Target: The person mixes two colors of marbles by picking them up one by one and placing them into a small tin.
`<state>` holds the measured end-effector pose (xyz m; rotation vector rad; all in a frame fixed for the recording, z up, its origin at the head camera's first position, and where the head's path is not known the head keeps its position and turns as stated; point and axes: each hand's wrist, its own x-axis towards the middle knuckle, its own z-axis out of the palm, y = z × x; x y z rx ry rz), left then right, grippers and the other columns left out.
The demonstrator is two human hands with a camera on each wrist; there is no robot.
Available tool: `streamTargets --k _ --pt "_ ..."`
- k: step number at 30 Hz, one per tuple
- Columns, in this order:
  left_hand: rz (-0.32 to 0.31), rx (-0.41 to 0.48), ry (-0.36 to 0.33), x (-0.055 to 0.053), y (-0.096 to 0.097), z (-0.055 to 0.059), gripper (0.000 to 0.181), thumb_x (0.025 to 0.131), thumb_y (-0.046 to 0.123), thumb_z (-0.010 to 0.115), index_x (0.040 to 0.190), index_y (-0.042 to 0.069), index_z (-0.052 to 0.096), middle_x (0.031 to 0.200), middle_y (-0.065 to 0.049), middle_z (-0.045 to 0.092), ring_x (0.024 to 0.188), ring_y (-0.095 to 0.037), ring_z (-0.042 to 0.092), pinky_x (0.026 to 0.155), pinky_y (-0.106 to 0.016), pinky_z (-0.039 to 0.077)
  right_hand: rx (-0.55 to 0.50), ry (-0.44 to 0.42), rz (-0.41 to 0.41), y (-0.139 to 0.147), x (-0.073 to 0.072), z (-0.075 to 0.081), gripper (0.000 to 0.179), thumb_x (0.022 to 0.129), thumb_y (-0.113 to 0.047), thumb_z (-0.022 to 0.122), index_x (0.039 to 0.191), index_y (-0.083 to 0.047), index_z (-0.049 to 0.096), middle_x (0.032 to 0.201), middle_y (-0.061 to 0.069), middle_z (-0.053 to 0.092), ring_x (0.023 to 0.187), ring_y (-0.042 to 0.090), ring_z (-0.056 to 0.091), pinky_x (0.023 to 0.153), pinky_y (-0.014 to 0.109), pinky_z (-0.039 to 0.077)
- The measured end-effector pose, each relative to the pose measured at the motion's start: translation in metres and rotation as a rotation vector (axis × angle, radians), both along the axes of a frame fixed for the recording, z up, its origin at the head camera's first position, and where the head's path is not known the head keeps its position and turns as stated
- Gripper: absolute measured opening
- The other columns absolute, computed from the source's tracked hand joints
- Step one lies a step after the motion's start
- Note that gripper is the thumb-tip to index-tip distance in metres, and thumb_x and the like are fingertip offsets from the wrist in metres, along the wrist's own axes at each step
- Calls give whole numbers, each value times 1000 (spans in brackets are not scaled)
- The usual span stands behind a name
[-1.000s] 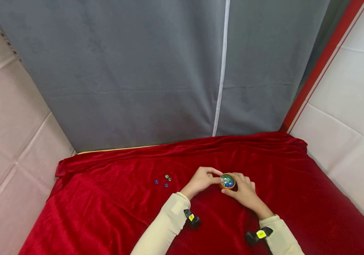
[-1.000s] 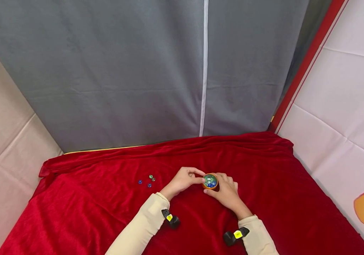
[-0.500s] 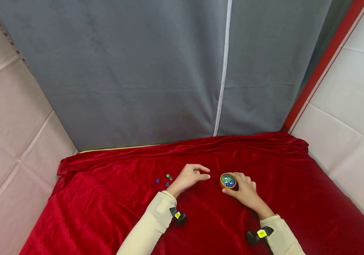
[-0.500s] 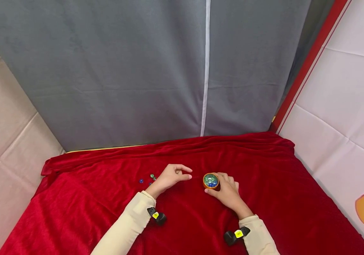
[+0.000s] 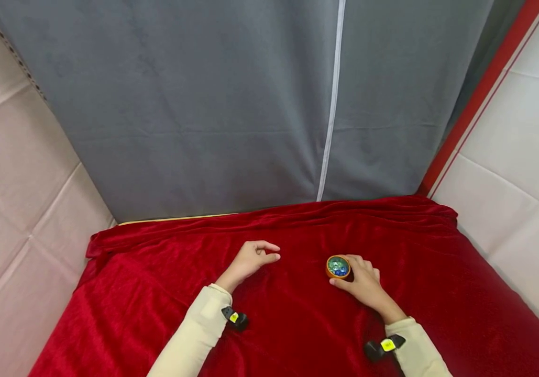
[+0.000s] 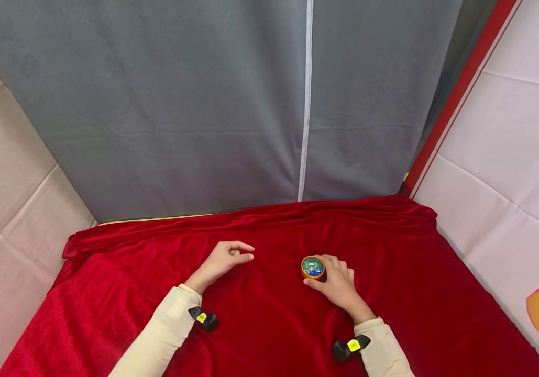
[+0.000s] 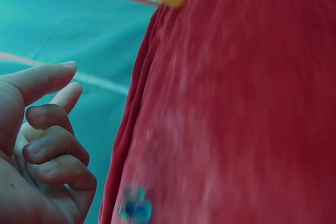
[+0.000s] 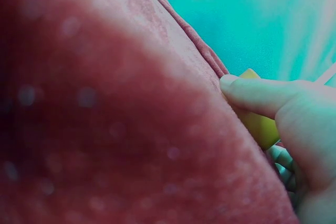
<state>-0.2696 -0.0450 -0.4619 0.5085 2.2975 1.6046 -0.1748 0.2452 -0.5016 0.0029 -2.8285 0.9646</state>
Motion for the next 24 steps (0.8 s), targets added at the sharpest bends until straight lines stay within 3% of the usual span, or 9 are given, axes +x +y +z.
streamTargets --k 13,16,20,22,24 --pt "128 -54 -35 -8 -59 -8 30 82 17 74 109 3 72 51 5 35 51 -9 26 48 -22 26 2 6 1 0 0 1 64 76 -38 79 128 -8 57 128 16 53 114 36 43 81 44 26" --pt "150 -67 -36 -2 -65 -2 30 84 13 72 110 -1 70 51 5 36 52 -9 27 50 -22 27 4 3 3 0 0 2 64 76 -38 79 128 -8 56 128 17 53 114 36 43 81 44 26" --pt "176 -84 -42 1 -72 -5 29 84 12 72 110 -2 70 50 5 38 52 -8 29 51 -21 28 3 5 8 -1 1 1 64 76 -38 79 128 -7 56 128 17 53 113 36 43 81 43 26" --pt "188 -81 -47 -4 -77 -16 29 83 14 74 109 1 71 50 5 38 52 -9 29 50 -22 28 3 5 12 -1 1 1 64 76 -38 79 129 -7 56 128 17 53 112 35 43 80 43 26" --pt "187 -77 -50 -4 -80 -19 28 83 15 74 108 2 72 50 4 38 51 -10 29 50 -22 28 0 4 13 -1 2 1 64 77 -38 79 129 -8 56 128 17 53 112 35 43 80 43 26"
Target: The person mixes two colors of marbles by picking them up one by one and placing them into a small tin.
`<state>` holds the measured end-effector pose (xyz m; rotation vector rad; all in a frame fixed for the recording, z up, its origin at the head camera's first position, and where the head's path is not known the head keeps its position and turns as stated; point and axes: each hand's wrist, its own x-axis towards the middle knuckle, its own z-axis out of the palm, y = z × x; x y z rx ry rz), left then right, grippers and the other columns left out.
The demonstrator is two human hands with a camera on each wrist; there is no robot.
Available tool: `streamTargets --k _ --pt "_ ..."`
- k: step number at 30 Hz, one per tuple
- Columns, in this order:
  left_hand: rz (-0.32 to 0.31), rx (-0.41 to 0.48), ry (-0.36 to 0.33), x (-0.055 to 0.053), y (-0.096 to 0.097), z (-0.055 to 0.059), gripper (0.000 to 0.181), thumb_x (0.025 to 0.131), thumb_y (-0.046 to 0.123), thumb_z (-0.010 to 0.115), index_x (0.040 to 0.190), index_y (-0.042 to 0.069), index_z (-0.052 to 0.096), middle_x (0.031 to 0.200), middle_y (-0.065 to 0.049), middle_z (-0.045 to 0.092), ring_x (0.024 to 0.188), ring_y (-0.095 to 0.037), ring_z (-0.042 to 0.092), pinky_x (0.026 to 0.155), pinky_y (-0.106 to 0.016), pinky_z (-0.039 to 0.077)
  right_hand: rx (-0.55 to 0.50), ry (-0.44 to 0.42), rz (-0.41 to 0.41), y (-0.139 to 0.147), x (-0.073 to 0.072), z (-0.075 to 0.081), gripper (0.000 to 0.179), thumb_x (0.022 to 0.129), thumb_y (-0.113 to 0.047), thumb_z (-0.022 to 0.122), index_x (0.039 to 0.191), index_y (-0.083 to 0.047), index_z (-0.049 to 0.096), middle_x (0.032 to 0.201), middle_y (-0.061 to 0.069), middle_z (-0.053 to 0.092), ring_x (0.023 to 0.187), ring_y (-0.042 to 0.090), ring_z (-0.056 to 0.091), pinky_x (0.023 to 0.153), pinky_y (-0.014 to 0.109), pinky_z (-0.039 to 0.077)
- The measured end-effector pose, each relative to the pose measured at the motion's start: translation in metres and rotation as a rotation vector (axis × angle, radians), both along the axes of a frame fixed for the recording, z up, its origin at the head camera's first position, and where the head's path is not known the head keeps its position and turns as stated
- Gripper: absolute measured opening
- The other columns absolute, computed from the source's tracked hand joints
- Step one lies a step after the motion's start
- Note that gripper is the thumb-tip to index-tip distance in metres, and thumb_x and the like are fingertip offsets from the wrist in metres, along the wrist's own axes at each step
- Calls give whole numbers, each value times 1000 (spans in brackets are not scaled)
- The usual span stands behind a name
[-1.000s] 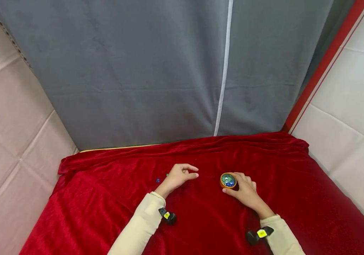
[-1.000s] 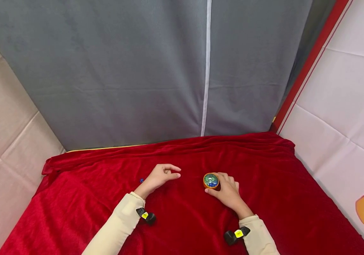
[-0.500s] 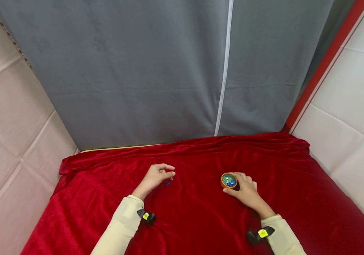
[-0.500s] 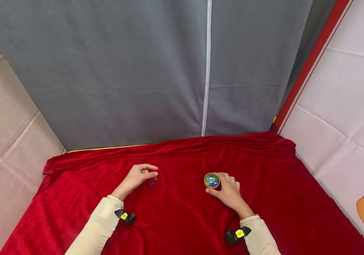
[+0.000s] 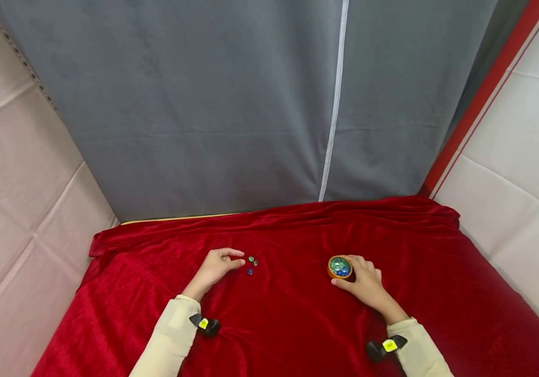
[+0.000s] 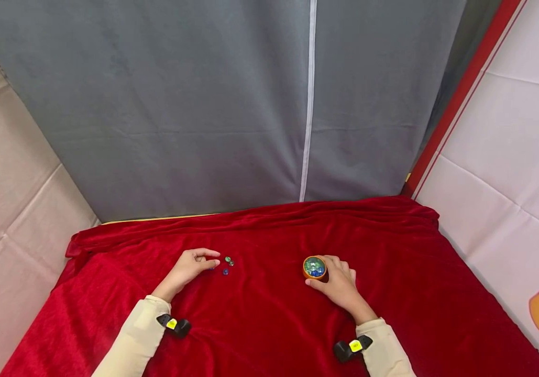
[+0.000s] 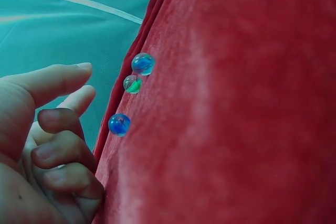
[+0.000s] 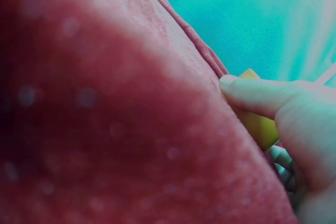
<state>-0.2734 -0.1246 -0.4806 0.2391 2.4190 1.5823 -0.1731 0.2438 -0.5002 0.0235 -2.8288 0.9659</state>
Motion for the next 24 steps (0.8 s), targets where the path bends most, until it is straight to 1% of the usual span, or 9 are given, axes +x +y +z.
streamTargets --k 7,16,24 --pt "19 -9 -27 2 -10 -6 26 82 14 74 106 4 73 50 3 36 50 -10 27 49 -22 27 -2 -5 4 -1 0 -1 65 76 -38 79 129 -7 56 128 17 53 112 35 43 80 43 26" --pt "28 -38 -2 2 -14 -11 24 82 14 74 104 6 74 50 2 38 49 -11 30 49 -22 28 -3 -15 -4 2 -1 0 66 77 -37 79 130 -6 54 130 18 51 113 36 41 80 42 24" --pt "19 -53 -13 2 -15 -15 28 79 17 77 104 7 74 50 2 37 50 -11 28 48 -22 27 10 -26 -4 2 -2 0 67 77 -38 78 130 -6 54 131 19 50 114 37 41 79 42 25"
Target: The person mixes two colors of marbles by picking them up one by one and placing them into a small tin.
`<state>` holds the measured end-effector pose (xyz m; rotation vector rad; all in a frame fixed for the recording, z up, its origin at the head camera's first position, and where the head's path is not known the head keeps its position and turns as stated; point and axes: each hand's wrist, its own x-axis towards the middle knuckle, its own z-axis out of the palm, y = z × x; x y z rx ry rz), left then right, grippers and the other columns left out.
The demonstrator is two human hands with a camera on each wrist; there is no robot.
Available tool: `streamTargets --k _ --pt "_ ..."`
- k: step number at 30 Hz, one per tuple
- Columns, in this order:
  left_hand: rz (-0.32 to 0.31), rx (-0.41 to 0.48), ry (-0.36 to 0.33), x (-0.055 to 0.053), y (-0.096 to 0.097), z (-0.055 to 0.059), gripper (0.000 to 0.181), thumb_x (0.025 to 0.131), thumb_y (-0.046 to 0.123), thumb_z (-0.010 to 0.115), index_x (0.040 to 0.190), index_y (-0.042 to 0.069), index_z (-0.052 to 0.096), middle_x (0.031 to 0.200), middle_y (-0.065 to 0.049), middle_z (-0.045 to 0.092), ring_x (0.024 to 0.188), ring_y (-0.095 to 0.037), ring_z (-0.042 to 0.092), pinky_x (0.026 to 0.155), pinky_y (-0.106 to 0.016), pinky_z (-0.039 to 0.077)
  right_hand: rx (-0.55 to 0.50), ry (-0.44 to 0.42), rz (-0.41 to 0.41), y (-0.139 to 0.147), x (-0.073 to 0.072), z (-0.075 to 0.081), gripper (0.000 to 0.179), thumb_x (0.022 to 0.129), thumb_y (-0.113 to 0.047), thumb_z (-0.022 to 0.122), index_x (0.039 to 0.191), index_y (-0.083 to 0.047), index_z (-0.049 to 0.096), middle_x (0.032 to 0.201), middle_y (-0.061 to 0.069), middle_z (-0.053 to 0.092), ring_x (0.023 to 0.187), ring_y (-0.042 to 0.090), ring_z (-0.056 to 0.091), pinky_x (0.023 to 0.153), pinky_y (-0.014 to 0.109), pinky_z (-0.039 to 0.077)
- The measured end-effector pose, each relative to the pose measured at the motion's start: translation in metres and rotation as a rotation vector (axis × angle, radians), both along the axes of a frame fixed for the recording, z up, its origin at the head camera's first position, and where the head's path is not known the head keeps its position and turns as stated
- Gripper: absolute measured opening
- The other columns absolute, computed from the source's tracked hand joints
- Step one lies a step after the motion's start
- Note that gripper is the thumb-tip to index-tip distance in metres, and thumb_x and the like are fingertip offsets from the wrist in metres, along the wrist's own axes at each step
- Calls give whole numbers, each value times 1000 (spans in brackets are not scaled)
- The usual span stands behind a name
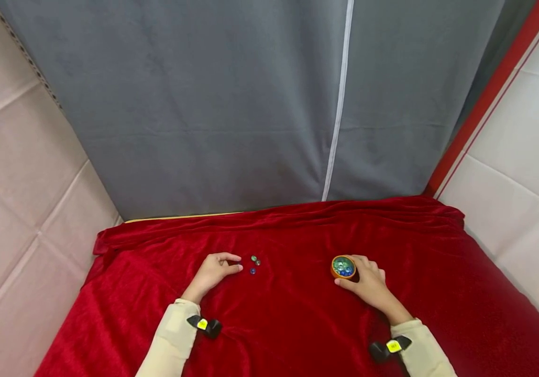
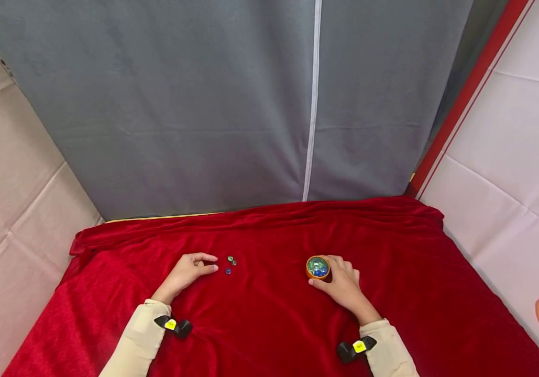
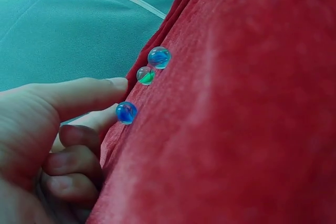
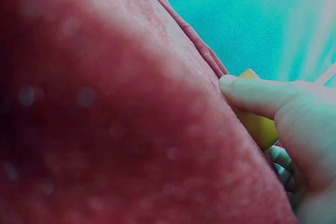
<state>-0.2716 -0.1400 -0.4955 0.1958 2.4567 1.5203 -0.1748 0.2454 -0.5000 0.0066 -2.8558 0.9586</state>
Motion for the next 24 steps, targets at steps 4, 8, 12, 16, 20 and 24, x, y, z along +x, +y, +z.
streamTargets --k 4,8,12,16,20,24 --pt "-2 -35 11 0 0 -1 29 77 17 79 104 7 74 50 3 36 50 -12 29 48 -23 28 2 5 -2 0 1 1 67 77 -38 78 130 -5 54 130 19 51 114 37 41 80 43 25" --pt "13 -58 13 0 1 0 28 76 15 80 103 8 75 50 3 37 50 -11 31 49 -22 28 3 12 -5 0 2 2 66 77 -38 78 129 -5 55 129 19 52 115 38 42 81 44 26" --pt "25 -80 18 1 3 -1 28 75 12 80 102 6 75 50 3 37 50 -11 31 49 -23 28 6 2 -2 0 2 1 67 77 -39 78 129 -5 55 129 19 52 115 37 42 80 44 26" --pt "26 -91 27 0 4 -2 28 74 11 80 101 6 75 50 4 37 50 -10 31 49 -22 28 5 3 2 1 2 -1 67 77 -38 78 130 -5 55 130 19 51 115 37 41 80 43 25" --pt "24 -95 32 -1 4 -2 27 75 12 79 101 8 75 50 4 37 50 -9 30 49 -22 27 10 17 5 1 2 -2 67 77 -37 78 130 -4 54 129 20 51 114 38 41 80 44 25" --pt "29 -90 30 -1 2 -3 25 75 11 79 100 7 76 50 4 35 50 -10 29 49 -22 26 11 18 5 0 1 -2 67 77 -38 78 129 -4 55 129 19 51 114 38 42 80 44 26"
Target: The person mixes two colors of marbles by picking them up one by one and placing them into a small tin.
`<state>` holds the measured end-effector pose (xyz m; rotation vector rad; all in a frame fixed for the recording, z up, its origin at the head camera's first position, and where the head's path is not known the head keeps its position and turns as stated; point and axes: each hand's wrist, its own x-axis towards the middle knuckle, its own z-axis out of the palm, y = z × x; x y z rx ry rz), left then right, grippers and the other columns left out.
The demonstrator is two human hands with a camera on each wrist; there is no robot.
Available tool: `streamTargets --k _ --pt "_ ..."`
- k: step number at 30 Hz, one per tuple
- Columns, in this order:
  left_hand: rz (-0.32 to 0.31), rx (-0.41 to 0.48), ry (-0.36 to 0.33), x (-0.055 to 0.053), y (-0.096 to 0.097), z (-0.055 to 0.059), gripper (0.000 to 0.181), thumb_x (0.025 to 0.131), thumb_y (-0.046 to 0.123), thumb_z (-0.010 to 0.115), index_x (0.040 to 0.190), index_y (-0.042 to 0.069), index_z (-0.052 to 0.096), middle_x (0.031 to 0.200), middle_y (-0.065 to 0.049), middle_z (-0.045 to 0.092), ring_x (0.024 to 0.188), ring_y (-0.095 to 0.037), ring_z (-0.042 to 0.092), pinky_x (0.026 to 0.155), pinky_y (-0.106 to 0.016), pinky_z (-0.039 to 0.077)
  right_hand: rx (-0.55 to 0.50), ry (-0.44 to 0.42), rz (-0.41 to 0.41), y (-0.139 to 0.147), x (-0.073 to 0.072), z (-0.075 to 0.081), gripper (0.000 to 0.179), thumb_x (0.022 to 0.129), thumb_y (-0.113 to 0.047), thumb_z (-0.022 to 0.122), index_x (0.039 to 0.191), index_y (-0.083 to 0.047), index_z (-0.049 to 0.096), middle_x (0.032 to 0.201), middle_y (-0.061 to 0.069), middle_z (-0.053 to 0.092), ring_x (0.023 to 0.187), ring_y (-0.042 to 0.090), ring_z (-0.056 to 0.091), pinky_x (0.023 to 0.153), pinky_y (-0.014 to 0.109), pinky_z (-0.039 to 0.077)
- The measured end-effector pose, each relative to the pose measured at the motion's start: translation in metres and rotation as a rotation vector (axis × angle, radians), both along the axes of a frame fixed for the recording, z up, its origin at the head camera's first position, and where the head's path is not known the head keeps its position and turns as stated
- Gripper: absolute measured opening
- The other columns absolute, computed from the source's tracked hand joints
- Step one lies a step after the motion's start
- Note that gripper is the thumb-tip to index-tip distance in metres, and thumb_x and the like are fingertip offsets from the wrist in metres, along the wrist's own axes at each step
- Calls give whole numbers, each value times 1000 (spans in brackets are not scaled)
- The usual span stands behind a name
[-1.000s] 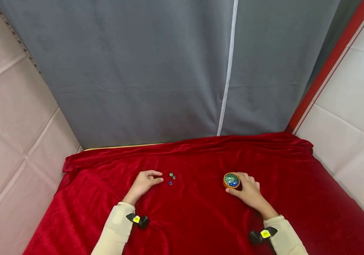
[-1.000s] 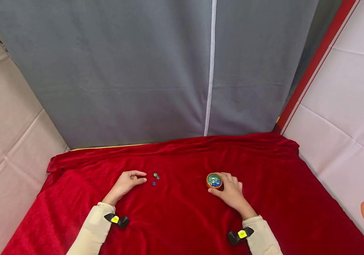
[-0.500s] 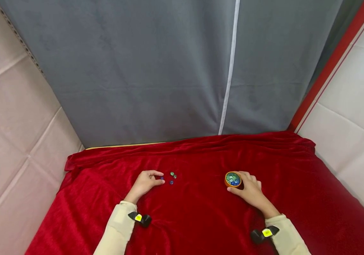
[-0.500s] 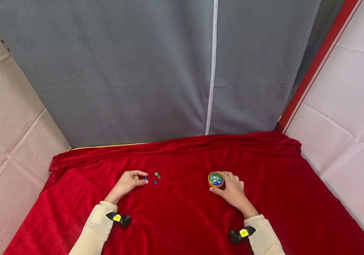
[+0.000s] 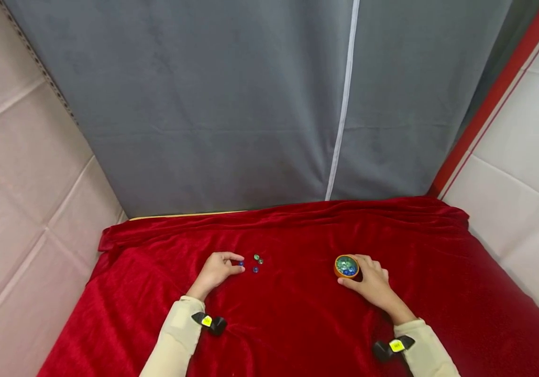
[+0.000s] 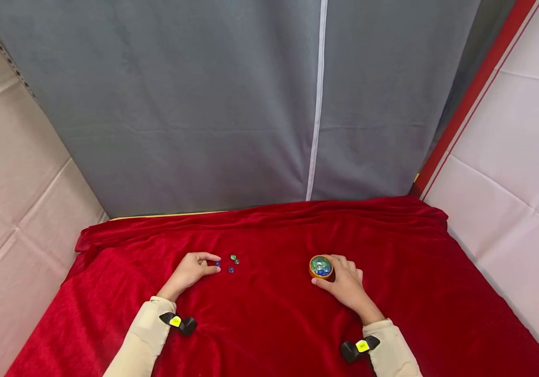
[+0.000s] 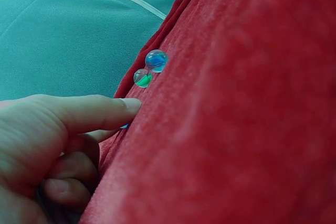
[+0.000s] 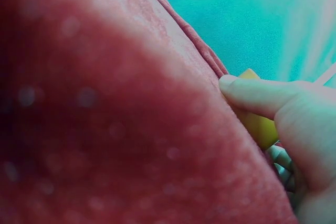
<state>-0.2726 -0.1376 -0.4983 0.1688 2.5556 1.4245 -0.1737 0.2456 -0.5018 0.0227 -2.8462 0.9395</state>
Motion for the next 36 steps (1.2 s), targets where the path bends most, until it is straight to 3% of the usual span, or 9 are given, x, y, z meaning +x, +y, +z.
streamTargets --k 11,21,27,36 --pt "5 -9 -10 0 2 1 23 76 11 78 98 9 76 50 3 36 50 -11 31 49 -23 27 -2 -10 -10 1 1 3 66 77 -38 78 129 -5 55 129 20 52 115 38 42 81 44 26" --pt "3 37 3 4 3 2 22 77 11 78 99 6 76 50 3 36 50 -11 31 49 -22 27 -5 2 -7 0 1 1 66 77 -39 78 129 -5 56 128 18 52 114 37 42 80 43 26" --pt "-1 119 -26 7 4 7 24 79 9 76 101 3 74 51 2 39 51 -11 31 50 -22 28 -5 9 -8 -1 3 1 65 76 -38 78 128 -5 56 128 19 53 113 38 43 79 43 26" --pt "-16 159 2 5 13 17 25 79 11 76 103 2 74 49 4 35 49 -9 27 48 -22 26 -17 -1 3 -2 2 0 67 77 -38 78 130 -5 55 130 19 51 114 38 42 79 42 25"
